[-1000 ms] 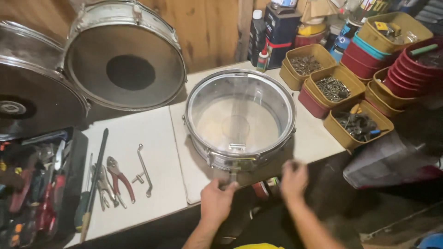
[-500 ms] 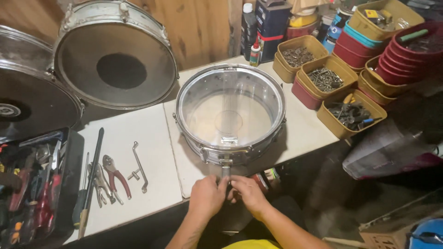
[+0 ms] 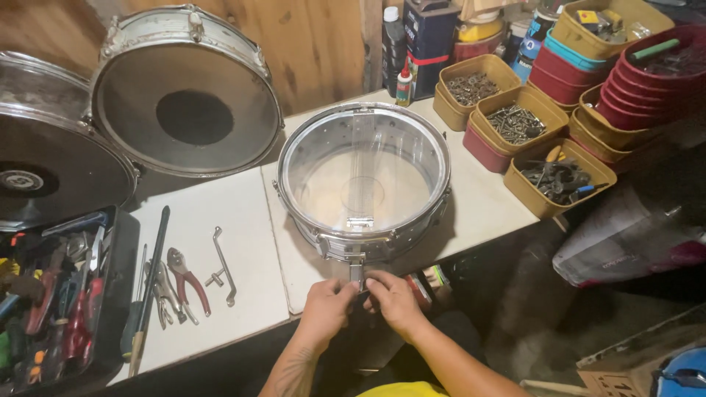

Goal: The person works on a snare drum placed on a low white table, using a screwdriver to tighten the tension rods and a drum key to adjust the hardware. They also use pliers to manipulate a small metal part on the drum's rim.

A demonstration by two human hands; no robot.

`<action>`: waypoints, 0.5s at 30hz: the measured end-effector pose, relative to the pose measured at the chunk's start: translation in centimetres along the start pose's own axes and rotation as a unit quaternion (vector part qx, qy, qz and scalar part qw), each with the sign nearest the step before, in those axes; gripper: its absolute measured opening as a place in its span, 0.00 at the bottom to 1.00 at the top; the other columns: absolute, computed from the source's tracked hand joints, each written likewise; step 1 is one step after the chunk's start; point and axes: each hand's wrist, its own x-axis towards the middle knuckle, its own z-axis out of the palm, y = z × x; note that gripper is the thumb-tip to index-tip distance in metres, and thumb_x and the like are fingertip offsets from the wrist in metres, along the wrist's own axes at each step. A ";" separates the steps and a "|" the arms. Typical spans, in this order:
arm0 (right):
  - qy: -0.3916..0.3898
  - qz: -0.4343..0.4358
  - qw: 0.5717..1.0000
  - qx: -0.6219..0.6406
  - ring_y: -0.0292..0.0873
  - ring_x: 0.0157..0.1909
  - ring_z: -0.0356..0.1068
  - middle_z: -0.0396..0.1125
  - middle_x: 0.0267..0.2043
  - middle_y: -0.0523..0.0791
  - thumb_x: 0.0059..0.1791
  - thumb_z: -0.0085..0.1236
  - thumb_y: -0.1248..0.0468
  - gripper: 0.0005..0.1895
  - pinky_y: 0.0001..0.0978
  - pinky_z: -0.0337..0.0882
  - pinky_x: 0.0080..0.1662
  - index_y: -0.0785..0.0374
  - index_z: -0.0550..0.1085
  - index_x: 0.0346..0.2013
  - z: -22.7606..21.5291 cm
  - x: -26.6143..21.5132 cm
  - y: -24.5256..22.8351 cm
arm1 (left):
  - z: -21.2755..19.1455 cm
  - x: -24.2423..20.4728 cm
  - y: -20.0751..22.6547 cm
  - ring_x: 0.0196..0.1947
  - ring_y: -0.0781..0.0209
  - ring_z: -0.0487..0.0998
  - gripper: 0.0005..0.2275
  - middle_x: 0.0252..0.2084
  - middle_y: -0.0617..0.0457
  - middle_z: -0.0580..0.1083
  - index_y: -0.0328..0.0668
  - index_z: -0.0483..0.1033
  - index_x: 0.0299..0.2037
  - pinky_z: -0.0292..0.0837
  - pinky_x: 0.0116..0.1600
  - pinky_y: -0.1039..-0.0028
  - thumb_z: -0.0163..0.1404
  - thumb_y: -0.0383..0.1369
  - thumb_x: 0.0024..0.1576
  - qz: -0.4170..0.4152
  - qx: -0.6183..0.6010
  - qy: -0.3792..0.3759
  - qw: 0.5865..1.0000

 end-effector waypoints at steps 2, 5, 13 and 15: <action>0.061 -0.085 0.979 -0.176 0.33 0.36 0.77 0.81 0.42 0.39 0.47 0.58 0.56 0.16 0.25 0.76 0.44 0.53 0.81 0.48 -0.2 -1.0 -1.7 | 0.2 -0.8 0.9 0.11 0.61 0.58 0.15 0.12 0.50 0.61 0.37 0.66 0.18 0.53 0.19 0.71 0.55 0.27 0.57 -0.038 -0.227 -0.023 0.973; 0.104 -0.280 0.923 -0.242 0.38 0.44 0.78 0.79 0.41 0.41 0.45 0.60 0.62 0.11 0.29 0.73 0.47 0.55 0.82 0.40 -0.3 -1.9 -3.0 | 0.3 -0.3 0.8 0.12 0.64 0.52 0.13 0.14 0.53 0.59 0.41 0.65 0.21 0.48 0.21 0.72 0.52 0.28 0.58 -0.076 -0.304 -0.053 0.948; 0.079 -0.518 0.796 -0.304 0.43 0.37 0.75 0.72 0.39 0.44 0.47 0.62 0.66 0.11 0.32 0.74 0.40 0.59 0.80 0.45 -0.3 -0.9 -4.6 | 1.0 -0.5 2.2 0.11 0.66 0.54 0.11 0.14 0.54 0.61 0.41 0.67 0.23 0.49 0.19 0.76 0.52 0.30 0.58 -0.086 -0.336 -0.044 0.937; 0.064 -0.549 0.770 -0.319 0.44 0.35 0.74 0.71 0.38 0.45 0.48 0.61 0.67 0.08 0.33 0.73 0.38 0.60 0.80 0.42 -0.1 -0.6 -5.3 | 0.8 -0.7 2.5 0.12 0.65 0.55 0.12 0.14 0.53 0.62 0.41 0.67 0.22 0.50 0.19 0.75 0.51 0.30 0.58 -0.074 -0.297 -0.039 0.951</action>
